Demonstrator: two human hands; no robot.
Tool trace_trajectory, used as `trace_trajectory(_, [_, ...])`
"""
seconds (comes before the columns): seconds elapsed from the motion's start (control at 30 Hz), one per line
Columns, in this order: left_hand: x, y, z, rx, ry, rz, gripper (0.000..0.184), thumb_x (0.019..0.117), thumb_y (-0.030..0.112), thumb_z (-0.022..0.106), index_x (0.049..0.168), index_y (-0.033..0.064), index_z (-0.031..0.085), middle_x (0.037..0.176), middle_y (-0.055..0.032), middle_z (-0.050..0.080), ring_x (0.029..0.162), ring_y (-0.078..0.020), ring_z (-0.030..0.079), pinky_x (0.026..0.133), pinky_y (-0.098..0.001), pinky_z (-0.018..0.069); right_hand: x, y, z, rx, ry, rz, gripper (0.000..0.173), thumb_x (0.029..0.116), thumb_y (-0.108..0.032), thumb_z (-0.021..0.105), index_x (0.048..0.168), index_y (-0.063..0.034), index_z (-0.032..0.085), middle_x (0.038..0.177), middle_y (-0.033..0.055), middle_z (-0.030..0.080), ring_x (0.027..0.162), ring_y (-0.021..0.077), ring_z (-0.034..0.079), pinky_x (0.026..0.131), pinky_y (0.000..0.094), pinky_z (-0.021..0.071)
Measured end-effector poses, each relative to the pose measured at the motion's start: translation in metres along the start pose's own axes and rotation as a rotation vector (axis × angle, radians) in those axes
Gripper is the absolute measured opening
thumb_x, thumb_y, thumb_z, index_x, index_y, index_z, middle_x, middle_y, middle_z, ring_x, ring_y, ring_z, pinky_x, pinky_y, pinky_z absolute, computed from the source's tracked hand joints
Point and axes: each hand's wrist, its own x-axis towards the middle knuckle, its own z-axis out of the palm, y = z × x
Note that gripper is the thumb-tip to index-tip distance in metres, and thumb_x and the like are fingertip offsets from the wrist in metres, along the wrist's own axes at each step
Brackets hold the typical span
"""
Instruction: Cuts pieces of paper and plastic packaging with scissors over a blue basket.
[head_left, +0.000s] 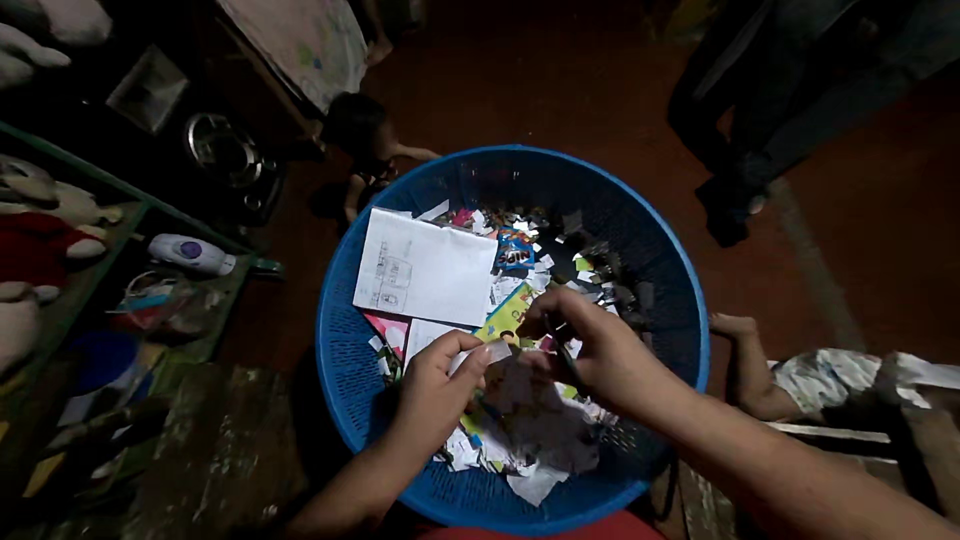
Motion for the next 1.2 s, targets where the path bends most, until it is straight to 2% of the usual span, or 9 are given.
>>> trace_trajectory(0.1, [0.006,0.005,0.014,0.014,-0.069,-0.037,0.015,0.1024,0.018,0.058,0.102,0.0062,0.068,0.079,0.0054,0.066,0.066,-0.0003,0.062,0.061,-0.0177,0.0535,0.002,0.009,-0.009,0.192,0.006,0.045,0.034,0.0904,-0.022,0.075,0.116,-0.0064,0.058,0.1,-0.0011,0.07,0.089,0.003,0.068,0.077,0.0193,0.0568])
trace_trajectory(0.27, [0.009,0.016,0.036,-0.004,-0.136,-0.065,0.017,0.1025,0.018,0.059,0.105,0.0041,0.068,0.083,0.0034,0.068,0.067,-0.0003,0.063,0.062,-0.0178,0.0549,-0.009,0.019,-0.015,0.206,-0.003,0.031,0.029,0.089,-0.018,0.074,0.111,-0.0047,0.061,0.09,-0.0014,0.065,0.076,0.001,0.062,0.068,0.0171,0.0536])
trace_trajectory(0.43, [0.021,0.018,0.042,0.025,-0.114,-0.063,0.018,0.1028,0.018,0.057,0.104,0.0037,0.068,0.083,0.0026,0.068,0.069,-0.0007,0.063,0.064,-0.0178,0.0544,-0.001,0.03,-0.026,0.312,0.101,0.035,0.029,0.0873,-0.012,0.074,0.111,-0.0039,0.059,0.088,-0.0033,0.066,0.073,-0.0005,0.062,0.064,0.0155,0.0535])
trace_trajectory(0.5, [0.027,0.022,0.045,0.021,-0.066,-0.07,0.017,0.1021,0.016,0.058,0.103,0.0027,0.069,0.082,0.0017,0.069,0.069,-0.0011,0.064,0.065,-0.0183,0.0552,0.004,0.039,-0.029,0.307,0.099,0.073,0.034,0.0872,-0.017,0.075,0.113,-0.0041,0.057,0.088,-0.0039,0.065,0.073,0.0005,0.062,0.064,0.0164,0.0532])
trace_trajectory(0.6, [0.039,0.027,0.047,-0.017,-0.004,-0.116,0.015,0.1026,0.014,0.056,0.102,0.0028,0.067,0.082,0.002,0.068,0.069,-0.0027,0.064,0.065,-0.0194,0.0554,-0.001,0.054,-0.037,0.163,0.028,0.1,0.06,0.085,-0.051,0.076,0.12,-0.0061,0.058,0.106,-0.001,0.067,0.095,0.0059,0.065,0.08,0.0251,0.0567])
trace_trajectory(0.67, [0.046,0.029,0.048,-0.051,0.01,-0.15,0.014,0.1027,0.013,0.055,0.102,0.0028,0.066,0.082,0.0021,0.068,0.069,-0.0032,0.065,0.065,-0.0198,0.0552,-0.007,0.063,-0.042,0.073,-0.03,0.097,0.071,0.0812,-0.064,0.072,0.121,-0.0069,0.062,0.112,0.0039,0.066,0.105,0.0141,0.063,0.087,0.0359,0.0555])
trace_trajectory(0.77, [0.054,0.03,0.052,-0.092,0.014,-0.164,0.014,0.1025,0.012,0.056,0.101,0.0022,0.066,0.081,0.0014,0.068,0.069,-0.0032,0.065,0.065,-0.0197,0.0554,-0.012,0.071,-0.047,0.038,-0.142,0.078,0.074,0.082,-0.073,0.065,0.118,-0.009,0.064,0.107,0.0037,0.068,0.1,0.0149,0.065,0.086,0.0394,0.0561])
trace_trajectory(0.97, [0.06,0.035,0.061,-0.05,-0.057,-0.221,0.014,0.1028,0.015,0.057,0.1,0.0043,0.066,0.08,0.0029,0.067,0.067,-0.0013,0.063,0.064,-0.0181,0.0533,-0.012,0.072,-0.049,0.053,-0.222,0.055,0.069,0.0845,-0.074,0.061,0.112,-0.011,0.065,0.088,-0.003,0.068,0.079,0.0066,0.064,0.07,0.0299,0.0567])
trace_trajectory(1.2, [0.058,0.039,0.067,-0.029,-0.099,-0.24,0.015,0.1033,0.015,0.056,0.1,0.0043,0.066,0.081,0.0024,0.068,0.068,-0.0015,0.064,0.065,-0.0184,0.0545,-0.016,0.074,-0.051,0.124,-0.208,0.083,0.06,0.0841,-0.067,0.068,0.104,-0.0103,0.067,0.079,-0.0044,0.064,0.067,0.0019,0.059,0.06,0.022,0.0519])
